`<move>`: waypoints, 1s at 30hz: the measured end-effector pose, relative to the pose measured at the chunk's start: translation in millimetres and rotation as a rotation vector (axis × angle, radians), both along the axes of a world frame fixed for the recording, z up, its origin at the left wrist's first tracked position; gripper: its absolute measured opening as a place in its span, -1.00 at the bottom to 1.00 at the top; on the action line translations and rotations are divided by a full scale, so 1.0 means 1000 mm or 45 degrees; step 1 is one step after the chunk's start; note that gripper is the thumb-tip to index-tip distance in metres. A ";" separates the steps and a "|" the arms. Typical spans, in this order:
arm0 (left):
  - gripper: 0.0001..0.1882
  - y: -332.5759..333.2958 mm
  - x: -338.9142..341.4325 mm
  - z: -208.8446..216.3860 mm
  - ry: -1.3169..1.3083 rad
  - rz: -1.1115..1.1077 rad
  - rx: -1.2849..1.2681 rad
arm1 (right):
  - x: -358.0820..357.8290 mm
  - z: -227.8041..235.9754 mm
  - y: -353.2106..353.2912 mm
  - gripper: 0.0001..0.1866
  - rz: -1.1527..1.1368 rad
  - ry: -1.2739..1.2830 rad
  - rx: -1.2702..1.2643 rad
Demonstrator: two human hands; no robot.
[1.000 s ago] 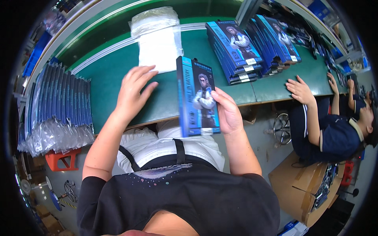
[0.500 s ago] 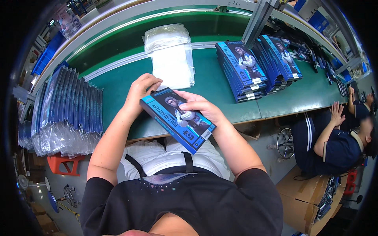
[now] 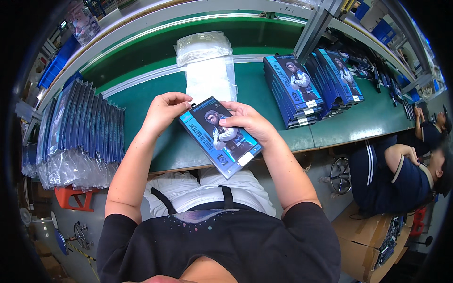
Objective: The recorder is packing product boxes into clear plastic bags on a manufacturing assembly line.
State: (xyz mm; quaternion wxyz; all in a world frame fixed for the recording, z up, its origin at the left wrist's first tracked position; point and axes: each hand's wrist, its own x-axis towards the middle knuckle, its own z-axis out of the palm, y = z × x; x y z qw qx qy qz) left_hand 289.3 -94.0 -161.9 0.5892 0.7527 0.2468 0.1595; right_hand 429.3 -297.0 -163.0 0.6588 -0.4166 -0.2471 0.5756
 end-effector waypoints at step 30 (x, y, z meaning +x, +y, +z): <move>-0.53 -0.050 -0.040 0.000 -0.346 0.113 -0.548 | -0.058 -0.008 -0.013 -0.82 -0.630 -0.097 0.011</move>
